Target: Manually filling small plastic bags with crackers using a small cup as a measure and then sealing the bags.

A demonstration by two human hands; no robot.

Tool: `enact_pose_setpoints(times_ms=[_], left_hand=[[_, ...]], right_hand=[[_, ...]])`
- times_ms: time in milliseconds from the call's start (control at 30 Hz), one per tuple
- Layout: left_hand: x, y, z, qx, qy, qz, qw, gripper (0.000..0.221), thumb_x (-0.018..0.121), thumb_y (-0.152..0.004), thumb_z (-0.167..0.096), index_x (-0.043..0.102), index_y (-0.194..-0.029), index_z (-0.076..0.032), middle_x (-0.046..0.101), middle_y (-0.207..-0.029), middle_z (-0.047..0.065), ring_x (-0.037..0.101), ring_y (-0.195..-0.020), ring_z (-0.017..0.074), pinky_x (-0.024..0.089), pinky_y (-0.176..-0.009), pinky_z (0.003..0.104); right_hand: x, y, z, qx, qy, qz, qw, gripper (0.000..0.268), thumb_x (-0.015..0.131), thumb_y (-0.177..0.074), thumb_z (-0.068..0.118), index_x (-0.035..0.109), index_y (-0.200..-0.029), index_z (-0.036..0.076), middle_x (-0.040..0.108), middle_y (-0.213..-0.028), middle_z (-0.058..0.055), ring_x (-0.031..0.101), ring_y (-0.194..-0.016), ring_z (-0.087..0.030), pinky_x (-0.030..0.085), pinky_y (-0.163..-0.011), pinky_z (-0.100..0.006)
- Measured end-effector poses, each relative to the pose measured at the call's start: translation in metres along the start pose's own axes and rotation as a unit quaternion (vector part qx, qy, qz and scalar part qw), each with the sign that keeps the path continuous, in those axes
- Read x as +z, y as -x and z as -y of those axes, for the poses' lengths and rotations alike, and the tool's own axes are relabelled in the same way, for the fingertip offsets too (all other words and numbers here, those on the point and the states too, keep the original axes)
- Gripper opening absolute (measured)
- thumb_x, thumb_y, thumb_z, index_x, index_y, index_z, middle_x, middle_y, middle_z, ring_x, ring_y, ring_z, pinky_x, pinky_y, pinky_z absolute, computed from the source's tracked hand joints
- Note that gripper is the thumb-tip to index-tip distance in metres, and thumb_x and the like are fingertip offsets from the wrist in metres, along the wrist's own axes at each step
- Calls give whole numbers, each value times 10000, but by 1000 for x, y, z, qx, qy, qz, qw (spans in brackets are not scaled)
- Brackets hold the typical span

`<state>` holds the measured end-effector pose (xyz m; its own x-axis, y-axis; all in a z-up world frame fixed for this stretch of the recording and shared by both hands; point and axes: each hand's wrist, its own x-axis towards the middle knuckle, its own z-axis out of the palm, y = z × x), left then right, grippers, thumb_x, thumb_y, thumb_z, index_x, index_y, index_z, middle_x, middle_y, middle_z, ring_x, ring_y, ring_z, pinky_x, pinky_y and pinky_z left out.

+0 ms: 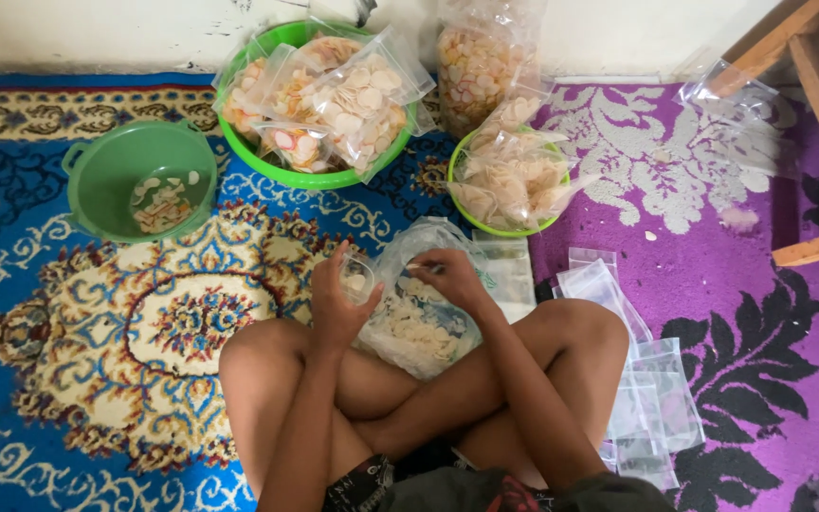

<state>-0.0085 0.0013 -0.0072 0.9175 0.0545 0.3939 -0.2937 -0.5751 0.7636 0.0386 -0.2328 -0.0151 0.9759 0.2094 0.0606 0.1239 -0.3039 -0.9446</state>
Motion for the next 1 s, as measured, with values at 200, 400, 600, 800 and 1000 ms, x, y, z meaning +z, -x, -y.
enact_pose_setpoints(times_ms=[200,400,600,800,1000], left_hand=[[1,-3,-10,43,25,6,999,889,873,-813,-347,432,-1547,-109,529,-1188,161,559,-1155,361,490,-1010,571],[9,0,2,64,22,-22,998,918,896,-785,-347,443,-1548,-113,539,-1173,133,571,-1095,341,481,-1000,550],[8,-4,4,68,17,-66,995,890,919,-723,-335,530,-1481,-77,573,-1142,159,592,-1074,361,507,-969,537],[0,-12,-4,8,61,-53,997,848,885,-785,-280,490,-1519,-121,547,-1178,164,578,-1102,371,489,-989,576],[-2,-11,-5,-7,54,-29,998,820,879,-812,-308,485,-1508,-123,536,-1180,157,574,-1131,367,484,-1003,570]], right_hand=[[24,13,63,-90,-81,-54,991,168,760,-957,85,795,-1119,55,768,-992,-111,754,-917,-248,675,-731,-353],[41,7,105,-164,103,68,979,259,798,-913,127,762,-1164,73,762,-1084,-121,740,-1017,-337,671,-749,-447],[5,-19,75,-129,155,43,979,80,773,-959,141,789,-999,74,776,-868,-96,748,-823,-281,595,-600,-383],[-1,-20,-53,54,399,178,898,292,836,-754,321,792,-912,80,764,-893,-176,713,-910,-440,583,-780,-549],[42,-37,-103,25,447,179,876,336,897,-694,181,805,-1009,108,770,-928,-109,746,-878,-341,620,-742,-439]])
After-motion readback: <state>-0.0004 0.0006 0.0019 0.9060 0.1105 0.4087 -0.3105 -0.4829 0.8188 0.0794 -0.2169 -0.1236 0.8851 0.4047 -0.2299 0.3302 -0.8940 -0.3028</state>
